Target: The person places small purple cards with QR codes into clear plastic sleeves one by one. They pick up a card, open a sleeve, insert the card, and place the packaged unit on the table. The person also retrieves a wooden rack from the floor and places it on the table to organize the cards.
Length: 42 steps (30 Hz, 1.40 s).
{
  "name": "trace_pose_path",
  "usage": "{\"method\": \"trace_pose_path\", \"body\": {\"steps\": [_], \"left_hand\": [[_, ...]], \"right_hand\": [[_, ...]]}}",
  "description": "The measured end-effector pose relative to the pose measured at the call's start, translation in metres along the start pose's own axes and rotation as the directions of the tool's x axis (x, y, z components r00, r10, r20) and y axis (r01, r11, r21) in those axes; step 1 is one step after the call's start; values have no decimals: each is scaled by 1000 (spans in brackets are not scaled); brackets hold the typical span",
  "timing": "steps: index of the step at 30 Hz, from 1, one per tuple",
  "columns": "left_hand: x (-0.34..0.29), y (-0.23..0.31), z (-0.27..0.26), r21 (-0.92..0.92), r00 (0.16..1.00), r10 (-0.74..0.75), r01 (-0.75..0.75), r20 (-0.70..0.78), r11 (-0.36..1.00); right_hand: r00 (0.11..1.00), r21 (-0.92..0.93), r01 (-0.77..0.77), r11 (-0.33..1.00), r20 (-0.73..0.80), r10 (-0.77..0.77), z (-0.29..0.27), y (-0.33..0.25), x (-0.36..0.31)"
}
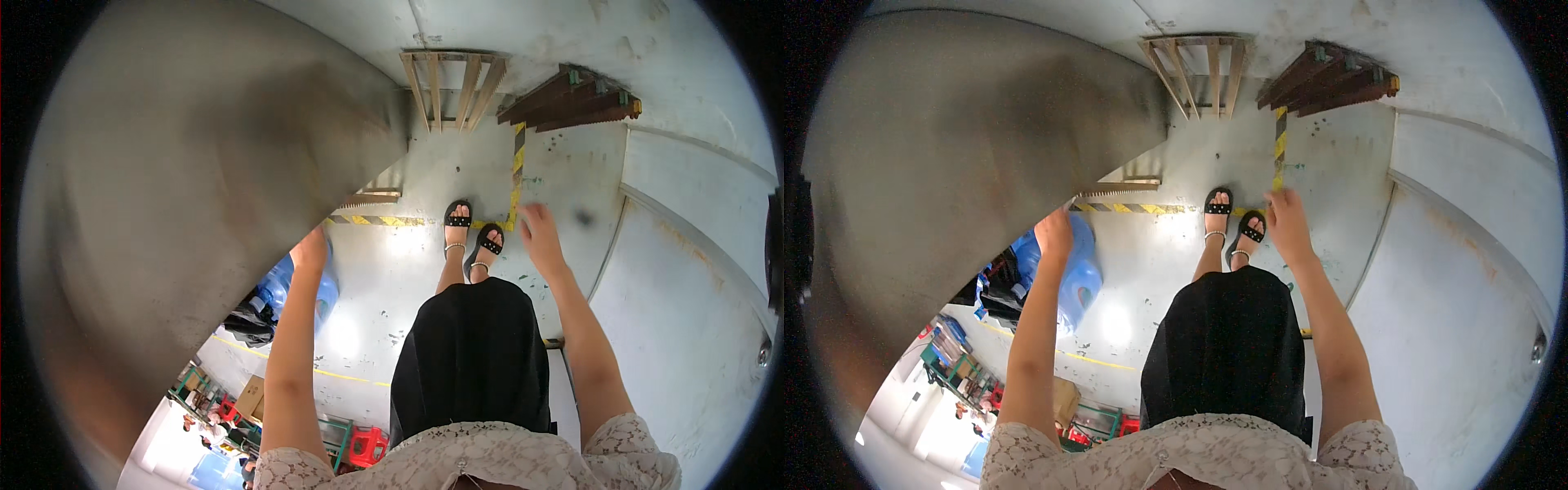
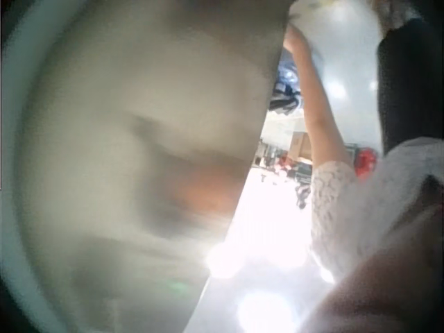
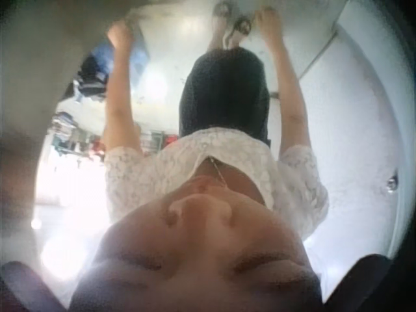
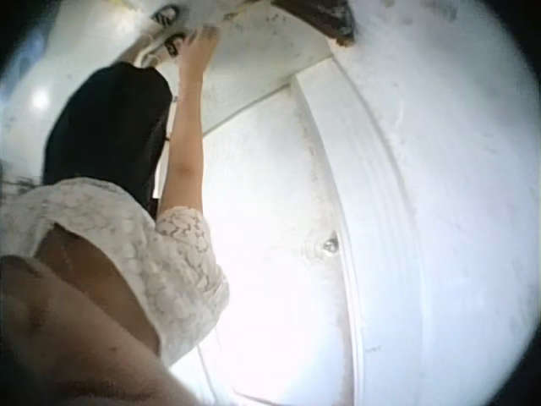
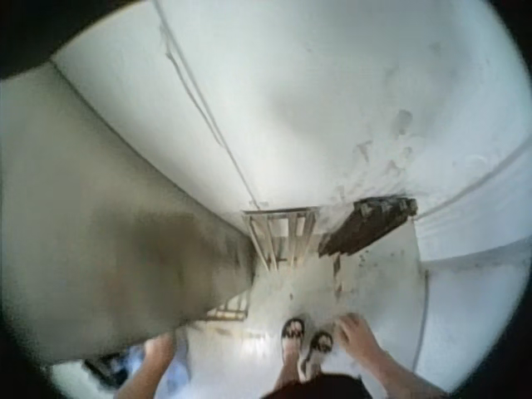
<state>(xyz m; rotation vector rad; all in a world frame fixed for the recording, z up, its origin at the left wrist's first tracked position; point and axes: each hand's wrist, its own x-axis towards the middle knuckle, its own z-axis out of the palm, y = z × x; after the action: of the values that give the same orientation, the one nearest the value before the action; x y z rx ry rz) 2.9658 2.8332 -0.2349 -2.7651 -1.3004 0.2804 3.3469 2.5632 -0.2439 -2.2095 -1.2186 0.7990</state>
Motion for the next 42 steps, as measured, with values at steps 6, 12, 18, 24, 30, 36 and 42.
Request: {"method": "trace_pose_path", "body": {"steps": [6, 12, 18, 24, 30, 36, 42], "left_hand": [[15, 22, -40, -20, 937, -84, 96, 340, 995], [-33, 9, -51, -140, 790, 235, -189, 566, 972], [-37, 56, -96, -449, 743, 416, -173, 524, 877], [-17, 95, -127, -615, 848, 58, 333, 526, 714], [-19, 127, -109, -579, 565, -135, 808, 814, -109], [60, 204, -73, -480, 516, -128, 639, 847, -602], [208, 219, -59, -388, 644, 6, 468, 765, -794]], "right_hand": [[952, 56, -259, 964, 183, 245, 3, 47, -116], [904, 220, -420, 880, 183, 386, -10, 47, -150], [878, 279, -478, 833, 161, 450, -21, 49, -180], [835, 228, -549, 804, 163, 525, -26, 49, -210], [805, 297, -593, 748, 214, 553, -19, 37, -236], [731, 240, -682, 691, 258, 632, -17, 43, -261], [658, 324, -751, 576, 293, 693, -30, 60, -263]]}}
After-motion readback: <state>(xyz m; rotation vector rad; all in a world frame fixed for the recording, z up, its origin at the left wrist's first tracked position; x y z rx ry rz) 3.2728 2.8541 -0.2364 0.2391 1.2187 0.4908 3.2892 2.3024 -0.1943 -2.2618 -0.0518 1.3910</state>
